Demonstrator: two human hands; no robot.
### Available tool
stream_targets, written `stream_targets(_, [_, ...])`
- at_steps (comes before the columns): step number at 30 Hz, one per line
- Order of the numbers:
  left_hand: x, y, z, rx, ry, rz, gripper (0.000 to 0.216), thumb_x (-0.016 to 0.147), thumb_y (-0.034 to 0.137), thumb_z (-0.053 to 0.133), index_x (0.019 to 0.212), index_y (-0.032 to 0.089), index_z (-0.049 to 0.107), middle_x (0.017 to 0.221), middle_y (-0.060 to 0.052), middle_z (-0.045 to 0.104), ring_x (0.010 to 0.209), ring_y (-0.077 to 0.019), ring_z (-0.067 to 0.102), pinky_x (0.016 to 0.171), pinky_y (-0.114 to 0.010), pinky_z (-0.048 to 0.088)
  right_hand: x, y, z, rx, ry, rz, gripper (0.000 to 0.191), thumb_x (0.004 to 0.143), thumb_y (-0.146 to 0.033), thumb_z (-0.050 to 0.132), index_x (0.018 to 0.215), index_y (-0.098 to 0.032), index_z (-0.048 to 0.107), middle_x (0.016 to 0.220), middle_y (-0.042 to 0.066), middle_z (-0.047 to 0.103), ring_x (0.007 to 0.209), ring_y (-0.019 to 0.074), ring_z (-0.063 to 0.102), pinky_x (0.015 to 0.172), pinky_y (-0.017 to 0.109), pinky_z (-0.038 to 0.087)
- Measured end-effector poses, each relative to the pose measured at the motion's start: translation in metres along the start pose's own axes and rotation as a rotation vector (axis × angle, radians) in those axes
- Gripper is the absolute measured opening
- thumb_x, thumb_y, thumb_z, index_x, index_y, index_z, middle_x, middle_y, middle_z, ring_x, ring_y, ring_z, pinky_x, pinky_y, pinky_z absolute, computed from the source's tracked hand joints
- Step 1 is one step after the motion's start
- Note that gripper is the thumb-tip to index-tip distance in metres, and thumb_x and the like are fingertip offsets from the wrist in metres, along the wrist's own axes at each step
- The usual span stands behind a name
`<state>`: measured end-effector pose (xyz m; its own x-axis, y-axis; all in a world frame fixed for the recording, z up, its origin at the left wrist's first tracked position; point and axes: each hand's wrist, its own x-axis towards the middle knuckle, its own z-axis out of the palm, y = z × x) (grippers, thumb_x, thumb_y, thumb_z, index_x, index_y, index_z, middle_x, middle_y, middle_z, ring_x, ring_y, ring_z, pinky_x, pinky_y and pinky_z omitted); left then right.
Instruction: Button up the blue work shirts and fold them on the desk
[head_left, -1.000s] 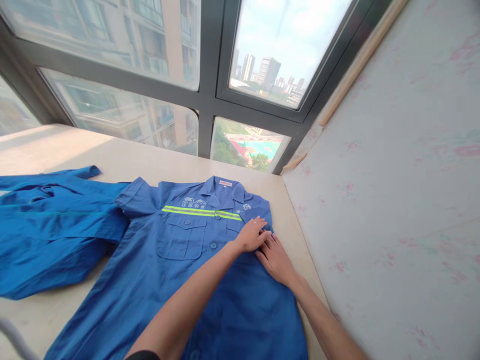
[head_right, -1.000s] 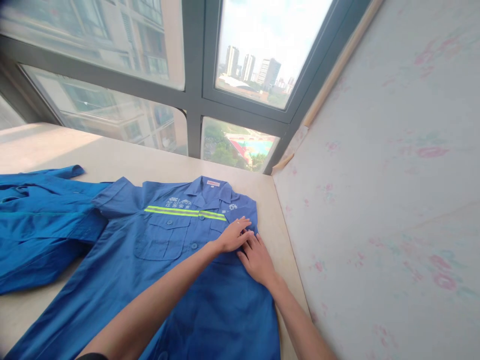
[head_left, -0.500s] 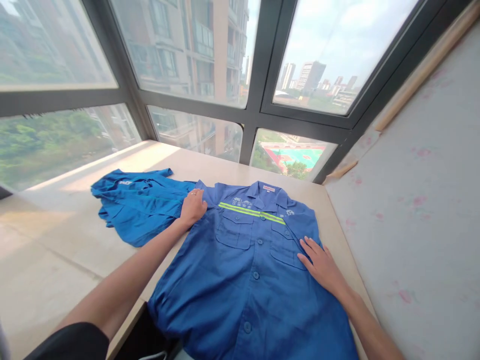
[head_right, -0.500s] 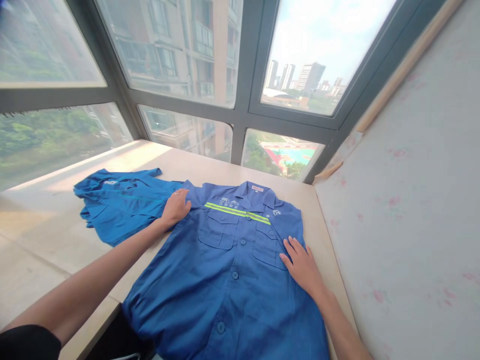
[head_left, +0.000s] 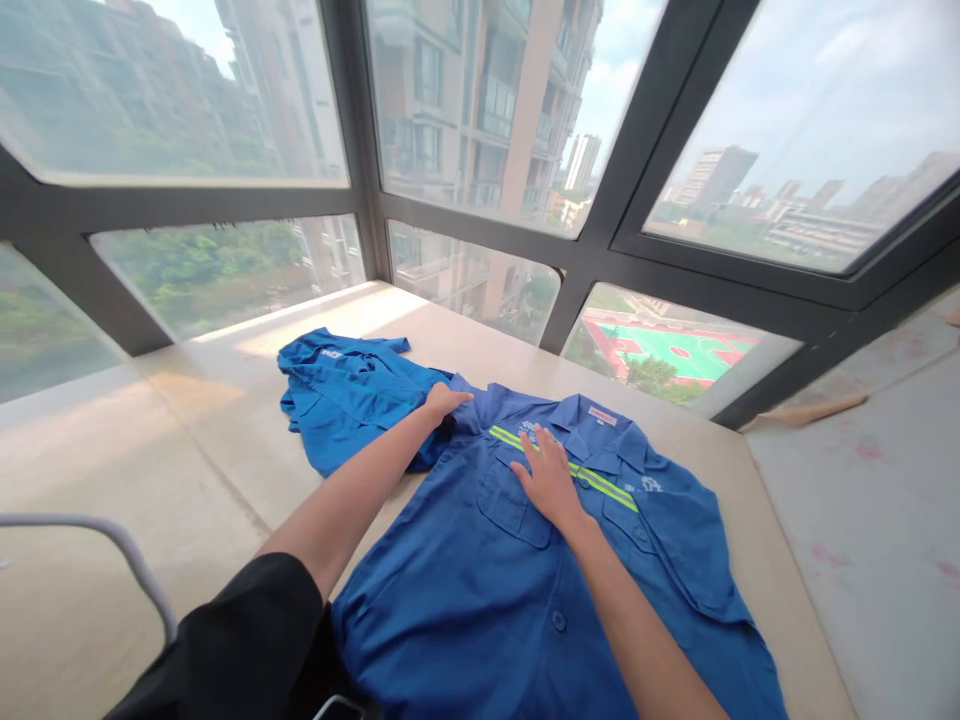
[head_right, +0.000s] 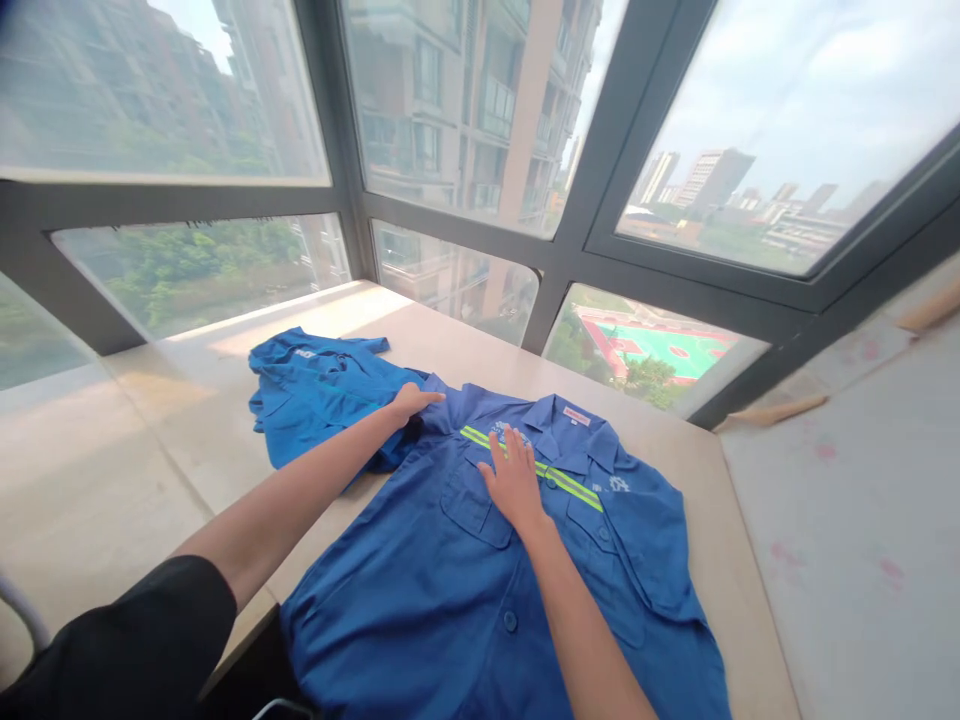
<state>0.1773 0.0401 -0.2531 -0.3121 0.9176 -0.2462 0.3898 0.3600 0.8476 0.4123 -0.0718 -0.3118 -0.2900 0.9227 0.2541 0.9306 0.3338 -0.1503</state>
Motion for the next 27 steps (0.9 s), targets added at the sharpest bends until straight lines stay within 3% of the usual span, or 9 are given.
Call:
stream_targets(6, [0.003, 0.007, -0.006, 0.016, 0.03, 0.093, 0.007, 0.067, 0.018, 0.072, 0.071, 0.014, 0.068, 0.068, -0.003, 0.067, 0.069, -0.0183, 0.066, 0.059, -0.024, 0.047, 0.005, -0.01, 0.018, -0.046, -0.041, -0.033, 0.051, 0.101, -0.042, 0.039, 0.144, -0.018, 0.049, 0.153, 0.015, 0.041, 0.143, 0.0331, 0.035, 0.115, 0.054, 0.026])
stream_targets(11, [-0.044, 0.038, 0.018, 0.059, -0.019, 0.309, 0.021, 0.072, 0.019, 0.065, 0.091, 0.019, 0.075, 0.088, -0.003, 0.074, 0.087, -0.0173, 0.067, 0.076, -0.024, 0.05, 0.003, -0.007, 0.019, 0.133, 0.028, -0.034, 0.05, 0.098, -0.042, 0.045, 0.138, -0.016, 0.055, 0.151, 0.017, 0.044, 0.141, 0.0339, 0.037, 0.116, 0.055, 0.025])
stream_targets(12, [-0.059, 0.043, 0.024, 0.092, -0.08, 0.406, 0.02, 0.071, 0.02, 0.066, 0.089, 0.022, 0.076, 0.09, -0.001, 0.075, 0.09, -0.0174, 0.066, 0.081, -0.024, 0.049, 0.004, -0.004, 0.02, 0.223, 0.071, -0.022, 0.049, 0.096, -0.042, 0.046, 0.135, -0.015, 0.057, 0.149, 0.017, 0.047, 0.139, 0.0332, 0.04, 0.114, 0.053, 0.028])
stream_targets(14, [-0.088, 0.048, 0.035, 0.37, -0.354, 0.695, 0.018, 0.072, 0.024, 0.067, 0.088, 0.023, 0.077, 0.086, -0.002, 0.075, 0.086, -0.0196, 0.067, 0.079, -0.026, 0.05, 0.004, 0.005, 0.022, 0.463, 0.208, 0.09, 0.044, 0.092, -0.038, 0.048, 0.126, -0.014, 0.063, 0.136, 0.018, 0.059, 0.125, 0.0313, 0.054, 0.105, 0.047, 0.041])
stream_targets(17, [-0.119, 0.047, 0.043, 0.737, -0.593, 0.835, 0.014, 0.074, 0.032, 0.069, 0.08, 0.021, 0.077, 0.078, -0.006, 0.074, 0.077, -0.0234, 0.068, 0.071, -0.031, 0.052, 0.003, 0.022, 0.026, 0.707, 0.424, 0.367, 0.042, 0.087, -0.032, 0.042, 0.116, -0.012, 0.064, 0.108, 0.016, 0.07, 0.096, 0.0281, 0.065, 0.083, 0.041, 0.053])
stream_targets(19, [-0.126, 0.042, 0.043, 0.802, -0.549, 0.833, 0.023, 0.082, 0.037, 0.062, 0.081, 0.019, 0.077, 0.085, -0.011, 0.074, 0.084, -0.0276, 0.069, 0.074, -0.035, 0.052, 0.002, 0.032, 0.029, 0.747, 0.541, 0.509, 0.042, 0.086, -0.029, 0.037, 0.114, -0.012, 0.062, 0.097, 0.013, 0.07, 0.087, 0.0255, 0.065, 0.077, 0.039, 0.053])
stream_targets(22, [-0.121, 0.029, 0.043, 0.814, -0.371, 0.87, 0.031, 0.09, 0.036, 0.052, 0.099, 0.016, 0.073, 0.106, -0.017, 0.071, 0.103, -0.0322, 0.065, 0.086, -0.041, 0.051, 0.003, 0.037, 0.032, 0.788, 0.646, 0.6, 0.041, 0.084, -0.025, 0.034, 0.116, -0.014, 0.057, 0.092, 0.009, 0.067, 0.083, 0.0216, 0.065, 0.074, 0.034, 0.053])
stream_targets(24, [-0.112, 0.016, 0.044, 0.848, -0.287, 0.913, 0.037, 0.088, 0.037, 0.057, 0.117, 0.015, 0.066, 0.124, -0.02, 0.064, 0.119, -0.034, 0.058, 0.095, -0.044, 0.047, 0.004, 0.034, 0.03, 0.789, 0.671, 0.618, 0.043, 0.083, -0.025, 0.034, 0.12, -0.014, 0.054, 0.096, 0.01, 0.065, 0.087, 0.0223, 0.065, 0.077, 0.035, 0.053])
stream_targets(27, [-0.102, -0.011, 0.049, 0.916, -0.309, 0.953, 0.065, 0.085, 0.048, 0.062, 0.137, 0.012, 0.05, 0.148, -0.023, 0.044, 0.141, -0.0359, 0.036, 0.109, -0.047, 0.036, 0.003, 0.021, 0.023, 0.659, 0.71, 0.519, 0.04, 0.084, -0.024, 0.037, 0.118, -0.013, 0.056, 0.112, 0.017, 0.062, 0.108, 0.0269, 0.059, 0.09, 0.043, 0.049])
